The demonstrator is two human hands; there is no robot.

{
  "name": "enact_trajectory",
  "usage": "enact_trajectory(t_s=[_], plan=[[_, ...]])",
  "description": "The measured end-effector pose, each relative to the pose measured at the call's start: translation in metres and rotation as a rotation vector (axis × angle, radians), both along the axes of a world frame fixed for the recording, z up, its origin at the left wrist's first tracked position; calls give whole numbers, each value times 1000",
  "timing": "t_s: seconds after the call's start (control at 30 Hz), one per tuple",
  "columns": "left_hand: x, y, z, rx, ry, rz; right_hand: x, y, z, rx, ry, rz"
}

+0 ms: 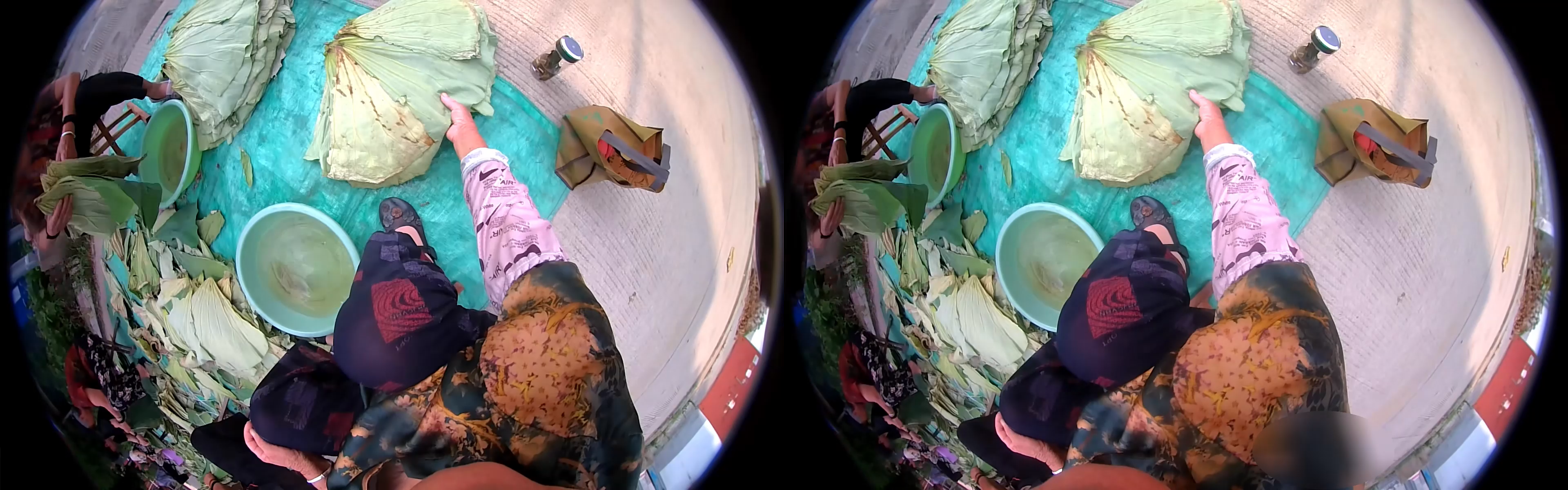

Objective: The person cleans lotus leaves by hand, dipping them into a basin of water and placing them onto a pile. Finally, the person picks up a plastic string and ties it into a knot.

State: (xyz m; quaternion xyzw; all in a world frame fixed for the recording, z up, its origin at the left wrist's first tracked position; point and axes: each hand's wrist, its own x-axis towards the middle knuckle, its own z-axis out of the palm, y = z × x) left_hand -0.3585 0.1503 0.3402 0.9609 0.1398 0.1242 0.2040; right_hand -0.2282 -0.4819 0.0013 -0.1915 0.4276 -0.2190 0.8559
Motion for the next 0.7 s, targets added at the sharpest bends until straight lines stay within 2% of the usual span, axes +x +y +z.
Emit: enact_trajectory(t_s=[0.03,0.13,0.23,0.53,0.63,0.7], plan=[[0,2,-1,-75,-15,32,0,1,-1,-6,1,-3],[-3,9,-3,193,-12,-85,-1,6,7,-33,0,-19],[-5,7,-6,-127,-58,53,0,8,3,-56,0,-52],[-15,16,-10,-87,-51,-16,1,55,11,-13,-40,-222],[-18,19,-10,78,-51,-60,-2,73,8,-15,-73,-259],[-17,18,-12,-161,-69,43,-4,82,10,19,-66,-261]])
